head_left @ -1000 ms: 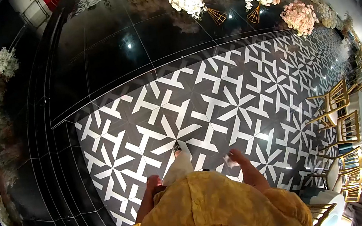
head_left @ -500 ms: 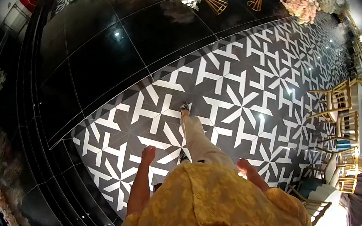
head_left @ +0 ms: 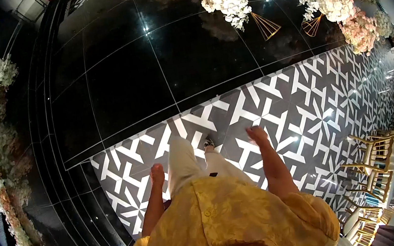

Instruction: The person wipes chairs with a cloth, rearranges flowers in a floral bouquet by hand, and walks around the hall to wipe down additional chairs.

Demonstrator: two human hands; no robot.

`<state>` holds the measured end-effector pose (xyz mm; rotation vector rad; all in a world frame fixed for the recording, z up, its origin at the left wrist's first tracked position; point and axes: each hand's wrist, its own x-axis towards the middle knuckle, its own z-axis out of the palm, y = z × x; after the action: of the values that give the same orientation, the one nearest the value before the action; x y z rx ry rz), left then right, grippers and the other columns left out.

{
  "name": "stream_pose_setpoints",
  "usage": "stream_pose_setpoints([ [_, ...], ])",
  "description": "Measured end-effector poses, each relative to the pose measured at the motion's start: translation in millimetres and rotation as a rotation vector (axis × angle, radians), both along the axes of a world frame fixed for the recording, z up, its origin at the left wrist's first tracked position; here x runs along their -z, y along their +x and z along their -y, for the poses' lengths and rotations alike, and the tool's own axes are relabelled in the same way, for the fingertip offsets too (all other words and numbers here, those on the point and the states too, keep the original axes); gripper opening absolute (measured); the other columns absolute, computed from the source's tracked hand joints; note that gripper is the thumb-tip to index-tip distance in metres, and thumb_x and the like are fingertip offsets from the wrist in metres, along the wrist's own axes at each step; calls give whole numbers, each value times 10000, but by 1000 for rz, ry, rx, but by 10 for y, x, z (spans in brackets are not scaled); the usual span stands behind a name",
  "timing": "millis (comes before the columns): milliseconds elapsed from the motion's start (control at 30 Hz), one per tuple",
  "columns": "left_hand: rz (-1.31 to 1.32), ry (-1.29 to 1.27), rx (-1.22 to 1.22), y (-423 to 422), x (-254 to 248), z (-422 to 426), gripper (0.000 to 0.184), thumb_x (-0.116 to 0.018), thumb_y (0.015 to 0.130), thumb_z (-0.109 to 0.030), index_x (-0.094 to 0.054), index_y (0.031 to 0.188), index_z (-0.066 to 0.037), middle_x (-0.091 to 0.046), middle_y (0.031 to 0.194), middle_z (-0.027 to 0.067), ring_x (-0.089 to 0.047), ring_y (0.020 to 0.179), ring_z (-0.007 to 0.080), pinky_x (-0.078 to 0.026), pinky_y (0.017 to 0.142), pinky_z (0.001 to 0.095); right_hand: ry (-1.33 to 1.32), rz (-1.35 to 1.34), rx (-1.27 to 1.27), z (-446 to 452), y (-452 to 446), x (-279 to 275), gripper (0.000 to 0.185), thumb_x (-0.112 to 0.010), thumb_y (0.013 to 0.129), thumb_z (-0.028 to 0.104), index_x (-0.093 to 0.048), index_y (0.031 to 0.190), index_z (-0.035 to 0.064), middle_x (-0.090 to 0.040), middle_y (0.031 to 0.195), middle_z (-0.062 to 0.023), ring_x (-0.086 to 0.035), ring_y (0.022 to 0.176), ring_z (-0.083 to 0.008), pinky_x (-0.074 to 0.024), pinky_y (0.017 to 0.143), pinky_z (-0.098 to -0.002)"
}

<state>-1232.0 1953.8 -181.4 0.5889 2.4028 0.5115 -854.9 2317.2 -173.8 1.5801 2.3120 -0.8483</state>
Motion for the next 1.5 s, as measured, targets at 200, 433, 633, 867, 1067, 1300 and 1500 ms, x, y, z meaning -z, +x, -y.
stream_pose_setpoints([
  [200,-237,242,-7,-559,-19,-1000,319,-449,916,-295,-632,962,-39,-632,983,202,-576,924,414,-449,822,501,-328,-319,134,-1240,-1822,10,414,-666,819,392,-632,651,15,-576,585,-68,-558,540,-180,-447,523,-379],
  [433,133,-45,-27,-1702,727,-1769,339,-513,878,-314,-674,978,-33,-664,995,214,-638,964,374,-497,820,432,-432,-713,226,-3450,-3107,-232,155,-674,825,186,-735,873,51,-659,755,-16,-565,671,-130,-452,586,-306],
  [633,11,-141,190,-2742,223,-3144,301,-531,887,-310,-687,923,-55,-697,909,151,-675,826,318,-523,706,421,-5,-576,540,-4977,-3039,-1157,234,-605,811,190,-730,913,21,-722,848,-94,-670,815,-175,-496,737,-302],
  [867,662,222,-354,-2874,-929,-5154,307,-541,918,-338,-654,1043,-81,-685,851,35,-658,673,133,-491,550,275,-29,165,-130,-3301,-1685,-709,169,-557,827,228,-638,862,84,-674,870,-144,-658,807,-362,-538,685,-464],
  [1067,606,137,42,-2803,-1024,-5807,347,-535,892,-326,-661,993,-19,-692,823,117,-682,723,215,-526,683,355,-312,337,83,-2110,-832,-586,168,-618,811,247,-666,859,93,-686,831,-98,-669,784,-284,-539,663,-414],
  [1300,352,-130,396,-3286,-613,-6441,290,-552,866,-261,-675,947,-12,-699,887,122,-677,747,234,-532,708,360,-190,54,289,-4021,-1374,-699,222,-565,828,230,-689,759,59,-662,650,-122,-647,580,-277,-526,581,-410],
  [1500,547,1,-222,-3506,-1780,-7686,258,-558,865,-218,-667,1006,-33,-677,852,77,-654,720,188,-520,664,316,-165,-292,621,-6878,-2873,-621,311,-637,842,332,-655,776,29,-659,683,-119,-655,646,-246,-485,578,-383],
])
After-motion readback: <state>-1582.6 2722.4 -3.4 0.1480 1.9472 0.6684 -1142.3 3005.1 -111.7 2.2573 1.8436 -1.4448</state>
